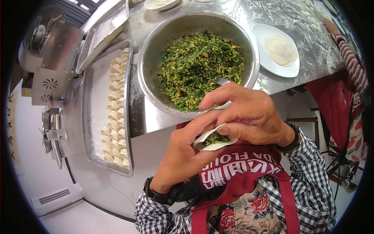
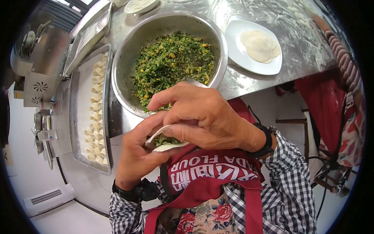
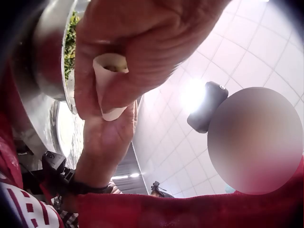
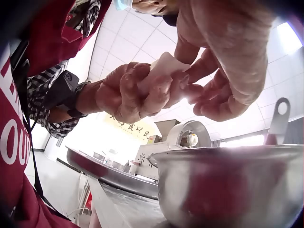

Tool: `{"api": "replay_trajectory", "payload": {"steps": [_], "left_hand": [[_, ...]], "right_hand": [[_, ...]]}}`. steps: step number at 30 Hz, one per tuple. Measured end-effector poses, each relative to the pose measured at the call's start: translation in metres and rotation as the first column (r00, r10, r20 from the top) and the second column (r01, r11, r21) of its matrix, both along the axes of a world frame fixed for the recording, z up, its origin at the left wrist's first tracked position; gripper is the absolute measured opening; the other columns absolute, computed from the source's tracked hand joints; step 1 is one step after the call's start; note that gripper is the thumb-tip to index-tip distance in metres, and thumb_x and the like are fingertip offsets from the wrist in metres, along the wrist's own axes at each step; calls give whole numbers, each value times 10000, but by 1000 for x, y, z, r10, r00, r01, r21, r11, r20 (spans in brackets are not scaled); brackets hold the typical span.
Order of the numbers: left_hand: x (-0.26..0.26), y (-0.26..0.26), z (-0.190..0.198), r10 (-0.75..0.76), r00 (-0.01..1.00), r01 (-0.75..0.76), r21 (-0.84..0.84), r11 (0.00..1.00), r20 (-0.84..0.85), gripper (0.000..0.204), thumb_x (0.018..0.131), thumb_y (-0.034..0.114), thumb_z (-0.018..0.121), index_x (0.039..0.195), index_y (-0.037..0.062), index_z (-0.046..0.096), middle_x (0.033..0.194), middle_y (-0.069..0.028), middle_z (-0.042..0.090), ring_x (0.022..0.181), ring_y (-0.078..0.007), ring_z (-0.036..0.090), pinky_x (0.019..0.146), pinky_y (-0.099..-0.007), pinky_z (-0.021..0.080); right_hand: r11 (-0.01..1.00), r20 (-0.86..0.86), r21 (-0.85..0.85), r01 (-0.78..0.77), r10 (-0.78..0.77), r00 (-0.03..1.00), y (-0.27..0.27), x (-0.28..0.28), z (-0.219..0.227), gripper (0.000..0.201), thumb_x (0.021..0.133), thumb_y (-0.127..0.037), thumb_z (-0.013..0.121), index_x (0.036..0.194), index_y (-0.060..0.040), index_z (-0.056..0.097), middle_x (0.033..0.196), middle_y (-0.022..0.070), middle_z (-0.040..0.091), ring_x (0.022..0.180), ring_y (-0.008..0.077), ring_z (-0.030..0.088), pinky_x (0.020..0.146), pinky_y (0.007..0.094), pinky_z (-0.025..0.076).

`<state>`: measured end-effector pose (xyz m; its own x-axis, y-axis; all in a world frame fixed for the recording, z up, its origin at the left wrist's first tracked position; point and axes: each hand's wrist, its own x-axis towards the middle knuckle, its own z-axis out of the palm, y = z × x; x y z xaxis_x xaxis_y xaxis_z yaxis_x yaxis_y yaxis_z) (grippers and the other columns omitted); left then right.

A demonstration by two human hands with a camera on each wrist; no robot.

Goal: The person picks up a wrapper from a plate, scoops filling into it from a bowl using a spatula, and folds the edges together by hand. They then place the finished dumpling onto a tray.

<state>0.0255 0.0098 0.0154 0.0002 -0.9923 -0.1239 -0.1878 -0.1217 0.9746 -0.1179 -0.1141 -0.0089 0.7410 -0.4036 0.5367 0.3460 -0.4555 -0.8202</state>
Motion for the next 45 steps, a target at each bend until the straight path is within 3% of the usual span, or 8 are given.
{"api": "replay_trajectory", "payload": {"steps": [4,14,23,25,28,37,40,45], "left_hand": [[-3,5,-8,132,958,-119,65,991,-254,535,719,-4,666,1214,-6,461,1136,-94,560,1021,-149,545,860,-283,443],[-4,3,-5,119,968,-107,67,992,-220,560,709,35,692,1218,-12,462,1136,-96,565,1024,-158,547,870,-281,436],[-3,4,-5,173,954,-167,47,985,-245,592,692,22,698,1236,15,466,1140,-89,565,1028,-154,547,883,-277,428],[-5,3,-6,140,985,-144,-27,989,-101,582,692,19,695,1230,20,474,1134,-92,571,1020,-157,554,872,-273,433],[-6,3,-6,133,988,-134,-5,991,-74,608,651,-17,720,1204,-35,468,1142,-85,551,1019,-141,541,885,-268,428],[-3,3,-12,104,986,-95,-73,993,129,561,665,53,660,1197,8,488,1026,-111,616,945,-180,595,810,-292,458],[-4,2,-12,153,988,-155,-75,985,-31,584,656,48,663,1210,14,483,1056,-104,608,964,-176,587,822,-287,453],[-2,3,-12,144,988,-146,-32,989,-58,588,663,26,665,1220,14,477,1088,-98,594,989,-159,572,839,-277,447]], "right_hand": [[993,-23,118,25,-22,999,2,-1,-1,115,691,-51,688,793,-33,638,1009,130,592,884,225,565,742,323,445],[961,27,-257,-100,111,994,-3,4,2,303,662,-238,738,877,-54,628,1178,218,477,1069,345,475,849,439,391],[983,26,-181,-37,43,999,-5,-4,1,253,592,-162,766,756,-63,600,1138,175,525,1031,312,514,829,399,414],[985,30,-173,-25,31,999,-4,-6,4,254,593,-160,765,756,-59,598,1140,176,523,1026,315,516,824,402,417],[985,60,-171,-21,32,998,-2,-4,2,262,590,-159,764,759,-52,595,1149,179,516,1020,322,518,817,409,421],[960,36,-269,-76,89,995,0,0,3,289,607,-188,759,811,-45,611,1147,209,505,1026,349,510,820,433,415],[973,62,-223,-56,72,996,-2,-2,1,298,593,-180,769,812,-48,615,1150,204,508,1024,342,515,820,428,415],[968,60,-241,-69,86,994,-2,-2,-2,314,545,-108,785,800,-61,609,1155,185,516,1029,313,522,808,397,423]]}}
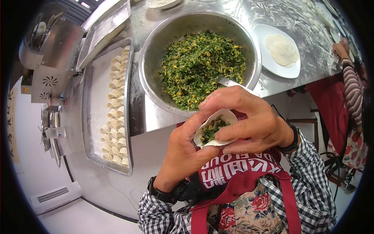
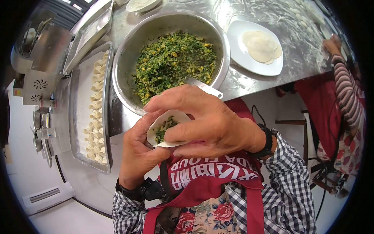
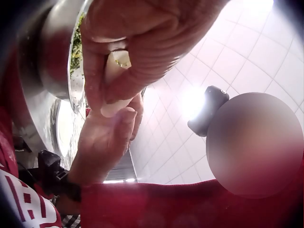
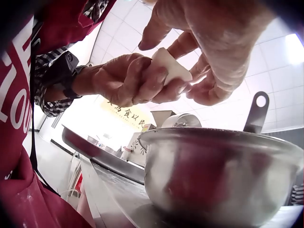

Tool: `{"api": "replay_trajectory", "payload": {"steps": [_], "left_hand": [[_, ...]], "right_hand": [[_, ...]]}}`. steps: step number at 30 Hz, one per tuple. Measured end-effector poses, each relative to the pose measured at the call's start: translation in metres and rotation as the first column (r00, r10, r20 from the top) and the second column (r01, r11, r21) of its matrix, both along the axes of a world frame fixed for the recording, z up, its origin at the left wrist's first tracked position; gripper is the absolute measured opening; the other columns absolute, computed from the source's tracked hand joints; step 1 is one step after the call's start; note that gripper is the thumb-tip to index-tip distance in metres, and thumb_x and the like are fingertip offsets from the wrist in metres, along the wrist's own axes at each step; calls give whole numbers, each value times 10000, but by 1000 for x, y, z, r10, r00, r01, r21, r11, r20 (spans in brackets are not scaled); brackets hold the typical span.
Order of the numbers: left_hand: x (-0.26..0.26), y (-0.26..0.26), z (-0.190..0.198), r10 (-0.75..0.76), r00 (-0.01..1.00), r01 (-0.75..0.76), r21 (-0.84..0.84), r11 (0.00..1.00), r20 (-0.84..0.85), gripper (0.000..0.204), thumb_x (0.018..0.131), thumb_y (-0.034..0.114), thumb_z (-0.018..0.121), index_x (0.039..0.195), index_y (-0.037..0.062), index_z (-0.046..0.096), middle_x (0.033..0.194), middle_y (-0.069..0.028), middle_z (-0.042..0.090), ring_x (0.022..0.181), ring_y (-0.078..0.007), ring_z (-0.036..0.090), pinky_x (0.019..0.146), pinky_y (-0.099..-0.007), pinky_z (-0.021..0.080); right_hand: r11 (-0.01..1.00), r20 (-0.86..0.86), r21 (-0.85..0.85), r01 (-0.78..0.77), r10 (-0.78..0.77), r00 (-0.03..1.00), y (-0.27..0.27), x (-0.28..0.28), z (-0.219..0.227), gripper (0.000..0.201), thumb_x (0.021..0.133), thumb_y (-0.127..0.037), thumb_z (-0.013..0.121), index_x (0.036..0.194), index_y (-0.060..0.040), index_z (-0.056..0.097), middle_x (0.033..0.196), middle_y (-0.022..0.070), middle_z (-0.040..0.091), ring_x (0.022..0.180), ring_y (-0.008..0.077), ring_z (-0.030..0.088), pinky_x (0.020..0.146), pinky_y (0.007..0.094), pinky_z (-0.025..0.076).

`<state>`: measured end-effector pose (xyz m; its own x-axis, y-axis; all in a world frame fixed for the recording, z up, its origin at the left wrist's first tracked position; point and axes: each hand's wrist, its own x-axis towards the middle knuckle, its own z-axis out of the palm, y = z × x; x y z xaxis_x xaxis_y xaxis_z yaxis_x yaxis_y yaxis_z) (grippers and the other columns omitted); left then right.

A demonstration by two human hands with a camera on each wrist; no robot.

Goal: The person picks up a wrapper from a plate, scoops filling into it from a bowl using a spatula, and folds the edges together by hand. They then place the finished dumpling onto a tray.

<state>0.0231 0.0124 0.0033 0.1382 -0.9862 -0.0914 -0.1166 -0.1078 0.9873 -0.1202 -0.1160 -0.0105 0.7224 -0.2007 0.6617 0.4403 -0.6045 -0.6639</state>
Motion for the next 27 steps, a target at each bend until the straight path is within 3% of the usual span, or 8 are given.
{"api": "replay_trajectory", "payload": {"steps": [8,11,13,17,23,27], "left_hand": [[0,-1,3,56,992,-57,-2,998,-113,538,702,7,672,1209,17,492,1097,-95,587,993,-149,563,845,-263,452],[0,0,3,64,988,-68,-22,997,-139,506,709,22,690,1184,15,516,1083,-98,594,982,-148,568,843,-267,454],[1,-2,6,118,985,-106,96,990,-124,459,698,11,697,1124,-31,531,1040,-103,600,958,-178,581,844,-295,476],[2,-4,5,113,980,-106,48,993,-166,400,710,29,704,1075,-36,554,1027,-120,602,938,-185,589,825,-304,498],[1,-9,-4,235,924,-261,-49,964,-301,310,719,18,695,1004,-19,578,1018,-142,600,936,-201,592,828,-327,506],[3,-10,-5,204,805,-287,-64,956,-558,267,746,-31,639,1000,-10,560,1069,-163,569,991,-246,574,848,-363,504]], "right_hand": [[984,48,2,178,-178,983,4,1,-1,247,596,-73,761,793,-53,613,1106,186,540,953,307,561,754,365,458],[984,57,9,180,-180,982,3,1,-1,200,616,-65,745,767,-48,615,1078,177,556,933,291,569,738,351,465],[979,43,33,200,-201,979,3,3,0,179,623,-55,736,753,-45,614,1066,171,561,924,281,571,738,346,465],[962,36,71,262,-265,964,4,8,3,137,638,-26,714,728,-39,612,1040,149,576,897,254,578,734,326,467],[945,97,114,305,-316,944,1,19,-1,146,638,-16,716,734,-43,609,1033,140,584,882,244,582,713,306,470],[938,115,184,295,-319,941,1,22,1,156,646,-14,715,755,-38,607,1030,143,587,884,245,589,715,300,476]]}}
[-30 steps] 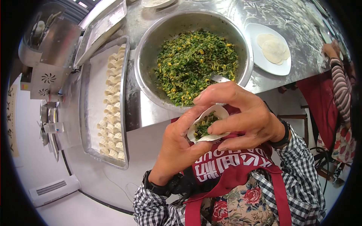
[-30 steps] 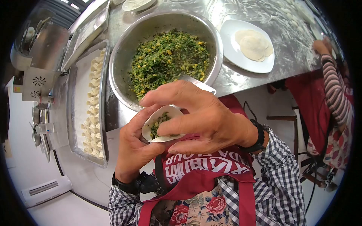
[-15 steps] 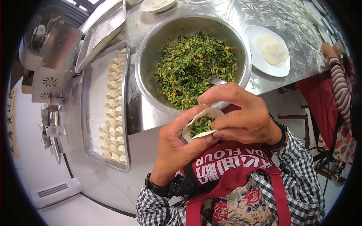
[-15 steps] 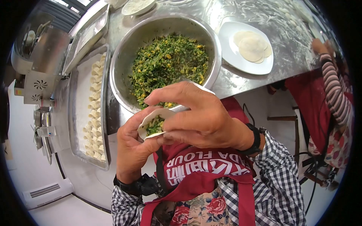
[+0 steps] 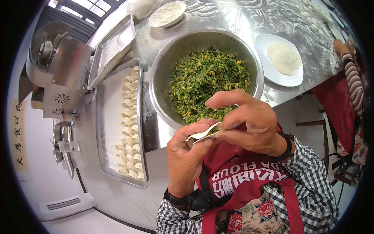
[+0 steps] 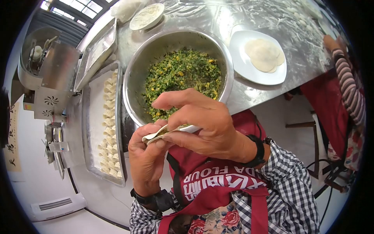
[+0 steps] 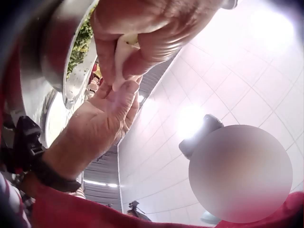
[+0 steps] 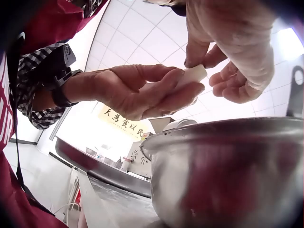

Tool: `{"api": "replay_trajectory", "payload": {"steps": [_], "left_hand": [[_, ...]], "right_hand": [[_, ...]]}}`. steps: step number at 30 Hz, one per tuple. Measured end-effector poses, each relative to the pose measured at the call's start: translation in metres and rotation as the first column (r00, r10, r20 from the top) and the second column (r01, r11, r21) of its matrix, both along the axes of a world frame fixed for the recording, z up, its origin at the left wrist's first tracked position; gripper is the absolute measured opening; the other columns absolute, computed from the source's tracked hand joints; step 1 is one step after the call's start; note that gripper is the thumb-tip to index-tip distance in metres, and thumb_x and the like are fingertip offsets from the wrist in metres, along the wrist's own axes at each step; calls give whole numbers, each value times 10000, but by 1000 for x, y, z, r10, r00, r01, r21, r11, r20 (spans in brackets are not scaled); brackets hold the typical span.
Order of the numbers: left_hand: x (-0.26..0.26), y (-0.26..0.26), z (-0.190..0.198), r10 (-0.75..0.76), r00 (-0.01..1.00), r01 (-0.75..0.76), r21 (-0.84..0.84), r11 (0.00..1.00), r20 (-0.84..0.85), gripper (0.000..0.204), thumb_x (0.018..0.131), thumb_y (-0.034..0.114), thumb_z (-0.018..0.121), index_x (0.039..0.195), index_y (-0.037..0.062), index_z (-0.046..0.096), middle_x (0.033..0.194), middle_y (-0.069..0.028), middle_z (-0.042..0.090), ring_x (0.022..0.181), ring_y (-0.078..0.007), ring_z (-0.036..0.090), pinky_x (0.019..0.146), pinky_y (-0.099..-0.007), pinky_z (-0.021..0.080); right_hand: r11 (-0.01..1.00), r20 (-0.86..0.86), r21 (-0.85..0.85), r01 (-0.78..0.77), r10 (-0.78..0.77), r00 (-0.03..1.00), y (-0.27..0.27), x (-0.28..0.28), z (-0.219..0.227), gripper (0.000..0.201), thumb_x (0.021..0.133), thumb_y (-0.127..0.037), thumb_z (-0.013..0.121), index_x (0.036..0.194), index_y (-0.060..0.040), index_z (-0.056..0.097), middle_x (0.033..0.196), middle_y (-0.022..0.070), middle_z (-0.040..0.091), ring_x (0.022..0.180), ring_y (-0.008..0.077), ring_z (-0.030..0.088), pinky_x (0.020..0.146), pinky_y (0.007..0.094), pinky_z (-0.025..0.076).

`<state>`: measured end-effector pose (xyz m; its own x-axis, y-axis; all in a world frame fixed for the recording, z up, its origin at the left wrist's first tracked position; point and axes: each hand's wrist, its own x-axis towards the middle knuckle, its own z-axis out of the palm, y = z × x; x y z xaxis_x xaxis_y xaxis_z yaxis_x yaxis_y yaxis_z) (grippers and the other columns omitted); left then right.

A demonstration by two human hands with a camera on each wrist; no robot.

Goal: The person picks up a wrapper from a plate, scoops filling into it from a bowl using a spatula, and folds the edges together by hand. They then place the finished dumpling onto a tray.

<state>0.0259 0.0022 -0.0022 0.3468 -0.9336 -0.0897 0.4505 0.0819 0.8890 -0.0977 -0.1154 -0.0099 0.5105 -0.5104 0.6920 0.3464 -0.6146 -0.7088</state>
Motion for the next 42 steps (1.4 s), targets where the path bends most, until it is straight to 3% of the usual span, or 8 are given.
{"api": "replay_trajectory", "payload": {"steps": [2,6,8,15,20,30,35,42], "left_hand": [[-1,0,2,-15,995,8,-63,998,-96,262,766,-68,597,1017,-11,548,1093,-177,557,1008,-264,567,863,-377,500],[-6,3,6,64,980,-81,-83,993,-189,285,755,-69,613,1023,-13,536,1124,-176,527,1037,-277,549,880,-396,491],[-11,2,6,87,978,-107,-94,990,-190,295,751,-68,621,1027,-15,536,1127,-173,524,1034,-269,549,886,-386,485],[-16,0,-1,148,982,-159,-89,983,-121,291,757,-89,608,1033,-29,537,1103,-162,546,1010,-224,554,893,-326,459],[-19,0,-3,184,981,-189,-89,978,-63,281,761,-112,587,1025,-26,542,1091,-161,554,1002,-219,561,884,-317,464],[-18,2,-6,195,980,-197,-50,979,-37,269,772,-60,609,1026,-11,534,1074,-131,565,973,-197,568,843,-299,485],[-18,4,-2,163,979,-174,-81,981,-119,308,785,-68,594,1078,-23,510,1099,-133,550,995,-193,555,880,-305,461],[-26,1,-3,201,974,-205,-21,979,-103,422,771,-15,629,1157,-6,457,1111,-120,532,1014,-189,537,883,-306,460]], "right_hand": [[982,86,180,54,-70,994,4,0,-1,165,651,-8,709,780,-30,609,1029,143,589,890,250,597,726,300,483],[981,42,157,117,-125,991,7,-5,-4,178,653,-10,708,805,-19,618,1030,147,587,896,251,601,741,306,487],[996,-24,51,73,-72,997,9,-8,-4,244,672,-9,707,879,-4,578,1058,213,558,935,275,589,763,331,484],[990,35,90,110,-114,993,19,1,-7,244,643,-26,711,870,-22,621,1018,152,587,848,251,600,691,318,490],[953,22,-145,266,-266,964,19,4,-4,208,634,-29,694,811,-9,586,960,157,594,810,270,598,642,333,479],[929,11,-284,235,-242,970,14,5,-5,197,650,-36,682,822,-6,590,944,141,594,791,265,602,632,334,481],[977,-17,175,124,-123,992,22,6,-3,256,640,-22,706,874,-16,604,962,147,594,811,231,600,648,302,490],[988,-1,21,154,-154,988,17,7,-9,219,644,-8,692,835,0,584,964,148,595,805,247,600,648,307,491]]}}
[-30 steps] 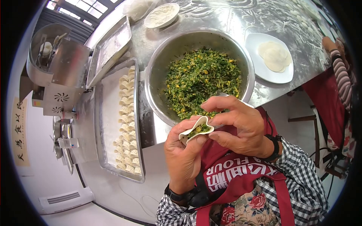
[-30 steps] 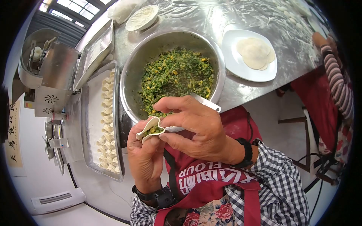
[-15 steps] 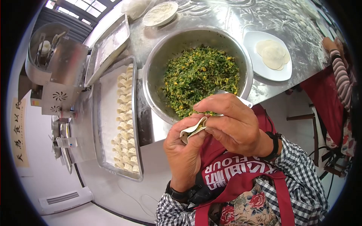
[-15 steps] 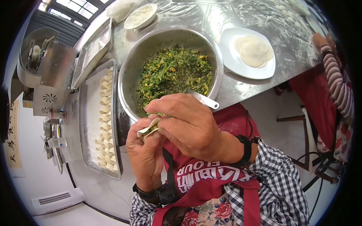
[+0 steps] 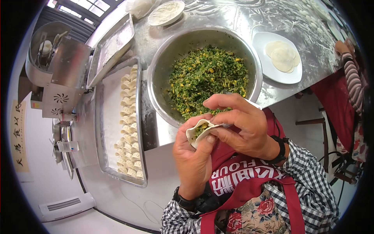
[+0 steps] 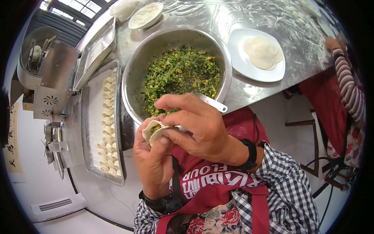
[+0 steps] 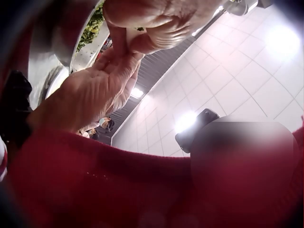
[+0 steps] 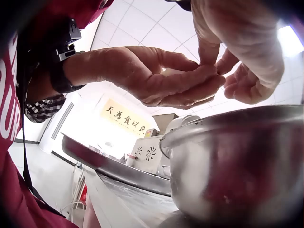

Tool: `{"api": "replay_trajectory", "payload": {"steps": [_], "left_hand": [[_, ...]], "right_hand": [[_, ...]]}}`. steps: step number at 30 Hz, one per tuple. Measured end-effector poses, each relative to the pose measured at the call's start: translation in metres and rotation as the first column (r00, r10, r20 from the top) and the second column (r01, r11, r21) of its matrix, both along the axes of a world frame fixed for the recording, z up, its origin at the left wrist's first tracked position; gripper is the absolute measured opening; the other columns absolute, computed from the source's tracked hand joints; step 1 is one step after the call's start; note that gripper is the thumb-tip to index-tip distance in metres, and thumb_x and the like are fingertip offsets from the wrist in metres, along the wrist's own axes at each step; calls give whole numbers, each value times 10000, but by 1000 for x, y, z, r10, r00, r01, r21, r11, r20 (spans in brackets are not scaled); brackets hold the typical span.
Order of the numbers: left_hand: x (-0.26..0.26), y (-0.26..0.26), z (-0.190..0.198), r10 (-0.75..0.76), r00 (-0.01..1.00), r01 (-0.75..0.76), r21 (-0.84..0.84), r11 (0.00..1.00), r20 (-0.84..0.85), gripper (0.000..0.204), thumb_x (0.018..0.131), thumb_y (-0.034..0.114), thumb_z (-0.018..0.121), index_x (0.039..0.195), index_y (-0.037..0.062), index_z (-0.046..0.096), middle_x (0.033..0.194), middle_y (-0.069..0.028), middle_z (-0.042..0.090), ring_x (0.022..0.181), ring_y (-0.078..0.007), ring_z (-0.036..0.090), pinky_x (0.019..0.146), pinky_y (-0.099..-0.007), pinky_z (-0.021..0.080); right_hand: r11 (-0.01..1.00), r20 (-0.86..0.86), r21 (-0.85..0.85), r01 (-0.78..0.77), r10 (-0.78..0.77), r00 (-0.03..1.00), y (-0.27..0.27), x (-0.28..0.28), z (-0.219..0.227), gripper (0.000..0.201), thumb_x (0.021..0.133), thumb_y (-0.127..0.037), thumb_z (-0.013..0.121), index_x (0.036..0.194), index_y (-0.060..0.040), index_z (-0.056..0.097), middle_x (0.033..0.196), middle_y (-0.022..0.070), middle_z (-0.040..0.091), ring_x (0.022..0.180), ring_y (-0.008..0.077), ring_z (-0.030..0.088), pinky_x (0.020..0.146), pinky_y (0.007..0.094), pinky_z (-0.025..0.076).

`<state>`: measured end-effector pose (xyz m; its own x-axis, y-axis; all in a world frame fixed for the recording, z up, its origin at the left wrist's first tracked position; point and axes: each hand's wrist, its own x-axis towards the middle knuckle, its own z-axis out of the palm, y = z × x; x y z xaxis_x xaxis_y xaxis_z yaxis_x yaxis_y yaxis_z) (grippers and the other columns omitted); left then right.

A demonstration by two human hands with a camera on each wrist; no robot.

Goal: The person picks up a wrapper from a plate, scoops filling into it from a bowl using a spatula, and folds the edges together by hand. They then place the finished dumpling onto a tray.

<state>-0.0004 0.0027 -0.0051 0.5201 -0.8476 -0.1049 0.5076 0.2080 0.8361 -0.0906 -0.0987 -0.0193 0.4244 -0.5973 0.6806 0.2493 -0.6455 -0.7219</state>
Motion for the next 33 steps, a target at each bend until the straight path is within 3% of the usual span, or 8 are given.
{"api": "replay_trajectory", "payload": {"steps": [2,8,12,14,24,27,29,33], "left_hand": [[-2,0,-1,5,1000,-5,6,1000,3,418,774,-16,626,1157,-7,458,1119,-123,531,1025,-192,532,893,-311,454],[-3,2,-3,-19,999,19,-23,1000,30,349,807,-53,581,1137,-16,474,1143,-134,525,1033,-174,520,917,-290,424],[-2,3,-2,-12,1000,13,-38,999,23,347,810,-50,579,1139,-18,474,1142,-135,526,1029,-174,523,909,-286,427],[-2,4,-2,-13,1000,14,-49,999,28,345,813,-49,576,1141,-20,473,1143,-137,525,1028,-174,525,907,-286,429],[-2,6,-4,-28,995,27,15,1000,100,354,807,-7,598,1141,-21,483,1137,-144,533,1027,-200,542,885,-305,465],[0,7,-3,-52,995,51,17,999,83,371,805,-6,595,1155,-18,470,1125,-145,535,1026,-203,544,887,-306,464],[0,8,-1,-77,994,76,6,997,75,384,804,-6,593,1164,-17,460,1119,-146,536,1025,-204,545,888,-305,463],[-1,9,1,-92,995,89,47,995,50,428,797,-11,589,1191,-27,422,1129,-154,523,1022,-209,547,890,-307,461]], "right_hand": [[994,-14,-105,18,-20,1000,-1,-1,-1,167,691,-19,690,824,-3,591,1011,162,583,863,254,597,701,314,497],[988,-16,-151,14,-17,1000,-3,-2,-1,179,678,-10,693,822,-8,586,1013,169,583,856,258,598,687,319,497],[999,-23,-52,3,-4,1000,1,-2,2,177,685,-17,692,826,-14,586,1017,172,582,858,255,598,678,318,496],[996,29,-85,32,-30,999,0,0,2,214,634,-8,686,829,-14,600,965,141,600,769,247,597,623,316,478],[986,8,-162,-27,29,1000,-4,-4,-1,203,632,-18,689,820,-32,614,964,130,596,778,250,595,617,311,474],[993,-25,-117,-2,-1,1000,-1,-3,3,234,633,-13,696,855,-38,625,987,138,588,799,239,596,628,307,480],[993,-2,92,-75,75,997,1,-2,5,258,634,4,699,880,-42,633,1005,146,579,824,226,595,643,299,487],[971,6,129,-200,201,980,-3,-5,4,214,644,32,688,838,-30,622,1001,146,575,848,220,590,663,291,489]]}}
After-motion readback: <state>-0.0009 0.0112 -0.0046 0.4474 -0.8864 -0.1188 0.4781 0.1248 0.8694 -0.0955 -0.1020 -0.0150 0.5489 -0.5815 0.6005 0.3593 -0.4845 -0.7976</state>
